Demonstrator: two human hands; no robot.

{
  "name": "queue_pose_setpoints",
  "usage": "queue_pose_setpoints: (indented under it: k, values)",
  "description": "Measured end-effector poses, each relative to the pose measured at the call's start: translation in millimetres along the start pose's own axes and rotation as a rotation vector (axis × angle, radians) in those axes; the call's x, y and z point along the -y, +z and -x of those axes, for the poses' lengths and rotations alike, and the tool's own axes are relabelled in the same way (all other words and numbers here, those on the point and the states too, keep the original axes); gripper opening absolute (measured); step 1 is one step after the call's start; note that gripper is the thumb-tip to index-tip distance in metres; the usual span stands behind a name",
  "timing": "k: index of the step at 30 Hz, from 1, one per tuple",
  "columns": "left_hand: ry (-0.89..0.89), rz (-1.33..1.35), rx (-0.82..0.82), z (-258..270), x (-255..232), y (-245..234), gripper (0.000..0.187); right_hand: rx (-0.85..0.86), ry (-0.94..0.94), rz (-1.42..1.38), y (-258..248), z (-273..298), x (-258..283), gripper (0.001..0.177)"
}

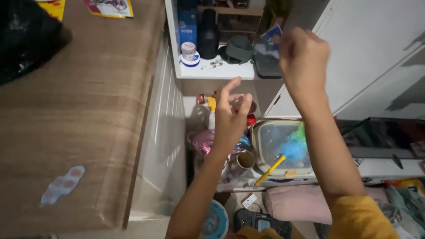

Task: The person organizes items in a bedroom cabinet by placing a wooden organizer, boxes, and small containers onto shelves. They handle various objects including a blue box, a black case, and a small jar, arranging them neatly within the cabinet.

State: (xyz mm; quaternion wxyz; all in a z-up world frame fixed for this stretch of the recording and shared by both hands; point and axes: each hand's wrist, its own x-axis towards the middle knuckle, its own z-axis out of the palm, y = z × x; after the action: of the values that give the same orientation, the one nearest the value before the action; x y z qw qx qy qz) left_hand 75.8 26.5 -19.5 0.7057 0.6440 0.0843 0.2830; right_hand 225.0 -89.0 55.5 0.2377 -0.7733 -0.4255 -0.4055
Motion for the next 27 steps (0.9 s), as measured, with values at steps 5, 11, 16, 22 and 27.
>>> queue_pose_setpoints:
  k: [5,11,16,22,27]
  values:
    - [0.141,0.012,0.02,-10,28,-1,0.035,0.062,0.16,0.287,68,-43,-39,0.016]
    - [0.286,-0.022,-0.006,-23,42,-7,0.032,0.072,0.244,0.257,126,-65,-73,0.023]
    - [0.235,-0.013,-0.025,-25,43,-15,0.026,0.111,0.162,0.341,155,-71,-94,0.03]
    - [0.186,0.012,0.018,-23,36,-25,0.03,0.238,0.325,0.171,148,-76,-82,0.028]
    - [0.176,-0.026,0.026,-25,39,-23,0.029,0.201,0.108,0.227,167,-69,-124,0.031]
